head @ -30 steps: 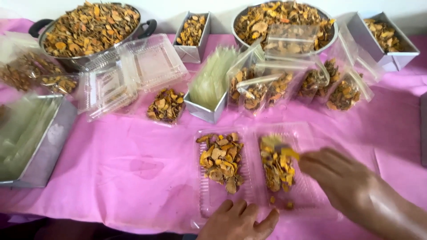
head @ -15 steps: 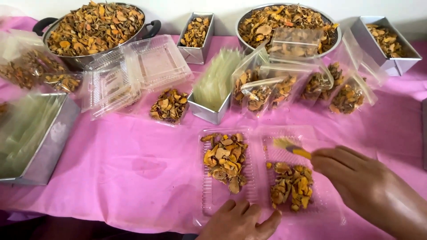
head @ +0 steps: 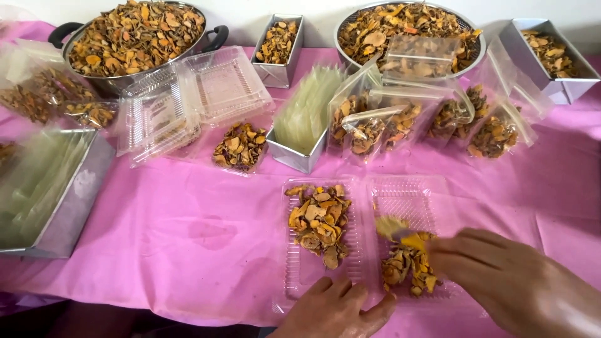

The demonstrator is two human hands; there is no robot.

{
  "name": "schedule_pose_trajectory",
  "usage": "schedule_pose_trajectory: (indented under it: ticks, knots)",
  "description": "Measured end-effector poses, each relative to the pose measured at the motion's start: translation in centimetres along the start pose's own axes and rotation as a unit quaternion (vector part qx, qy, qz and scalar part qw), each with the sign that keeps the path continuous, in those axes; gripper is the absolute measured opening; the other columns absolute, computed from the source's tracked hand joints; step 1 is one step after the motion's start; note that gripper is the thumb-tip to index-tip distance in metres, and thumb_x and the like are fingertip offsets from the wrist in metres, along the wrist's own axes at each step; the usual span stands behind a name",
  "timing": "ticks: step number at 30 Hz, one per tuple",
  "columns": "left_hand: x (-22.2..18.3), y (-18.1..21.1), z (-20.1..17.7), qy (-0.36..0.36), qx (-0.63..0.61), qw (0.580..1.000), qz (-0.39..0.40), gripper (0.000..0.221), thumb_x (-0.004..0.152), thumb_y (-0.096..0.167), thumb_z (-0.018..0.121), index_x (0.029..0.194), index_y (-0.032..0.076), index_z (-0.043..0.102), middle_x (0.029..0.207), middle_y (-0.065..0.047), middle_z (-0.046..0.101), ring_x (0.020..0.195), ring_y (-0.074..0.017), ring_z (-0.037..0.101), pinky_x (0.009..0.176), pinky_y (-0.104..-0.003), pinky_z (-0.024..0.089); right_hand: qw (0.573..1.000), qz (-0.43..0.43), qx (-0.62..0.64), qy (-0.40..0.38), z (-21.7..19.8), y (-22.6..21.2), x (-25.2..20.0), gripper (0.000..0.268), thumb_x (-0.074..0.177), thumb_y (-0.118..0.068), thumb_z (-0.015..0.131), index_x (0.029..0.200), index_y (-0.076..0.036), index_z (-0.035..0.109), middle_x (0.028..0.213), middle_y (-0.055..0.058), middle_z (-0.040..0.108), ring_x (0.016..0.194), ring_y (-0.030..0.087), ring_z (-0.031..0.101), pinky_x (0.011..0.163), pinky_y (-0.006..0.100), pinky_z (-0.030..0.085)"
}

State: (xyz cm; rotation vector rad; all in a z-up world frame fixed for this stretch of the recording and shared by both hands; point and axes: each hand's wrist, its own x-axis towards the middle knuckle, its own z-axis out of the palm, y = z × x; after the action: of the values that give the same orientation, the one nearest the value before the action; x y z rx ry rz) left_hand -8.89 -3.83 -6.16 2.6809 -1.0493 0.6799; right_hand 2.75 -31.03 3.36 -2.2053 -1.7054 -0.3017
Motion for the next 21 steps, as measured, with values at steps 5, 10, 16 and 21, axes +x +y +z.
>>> schedule_pose_trajectory:
  ticks: [5, 10, 16, 21]
  knots:
    - [0.5, 0.0, -0.7, -0.063, -0.030, 0.998, -0.002, 0.045, 0.095, 0.028, 0.057, 0.136, 0.011, 0.063, 0.084, -0.013, 0.058, 0.070, -0.0393, 0.059, 0.070, -0.053, 0.052, 0.997, 0.044, -0.039, 0.040, -1.3, -0.6, -3.3, 0.026, 0.089, -0.013, 0.060, 0.109, -0.015, 0.076, 0.120, 0.008, 0.077, 0.101, 0.018, 0.079, 0.095, 0.033, 0.063]
    - [0.3, 0.2, 0.1, -0.051, -0.013, 0.999, -0.003, 0.051, 0.089, 0.023, 0.061, 0.138, 0.011, 0.062, 0.089, -0.014, 0.057, 0.073, -0.0354, 0.056, 0.062, -0.048, 0.048, 0.990, 0.096, -0.046, 0.097, -2.1, -0.2, -0.4, 0.021, 0.094, -0.009, 0.056, 0.108, -0.011, 0.072, 0.119, 0.006, 0.075, 0.102, 0.019, 0.076, 0.092, 0.033, 0.061]
    - [0.1, 0.3, -0.1, -0.065, -0.005, 0.998, -0.007, 0.054, 0.091, 0.025, 0.059, 0.143, 0.011, 0.060, 0.090, -0.016, 0.058, 0.075, -0.0373, 0.057, 0.066, -0.050, 0.048, 0.994, 0.070, 0.016, 0.080, 0.2, 1.0, 1.6, 0.023, 0.096, -0.012, 0.055, 0.110, -0.006, 0.073, 0.119, 0.010, 0.075, 0.110, 0.025, 0.073, 0.100, 0.038, 0.058]
    - [0.1, 0.0, -0.4, -0.080, -0.006, 0.997, -0.006, 0.051, 0.096, 0.027, 0.057, 0.145, 0.012, 0.058, 0.085, -0.016, 0.059, 0.075, -0.0373, 0.058, 0.066, -0.049, 0.049, 0.997, 0.066, 0.045, -0.003, -1.1, 0.1, -0.9, 0.026, 0.098, -0.020, 0.051, 0.113, -0.010, 0.070, 0.124, 0.006, 0.075, 0.109, 0.025, 0.073, 0.086, 0.039, 0.059]
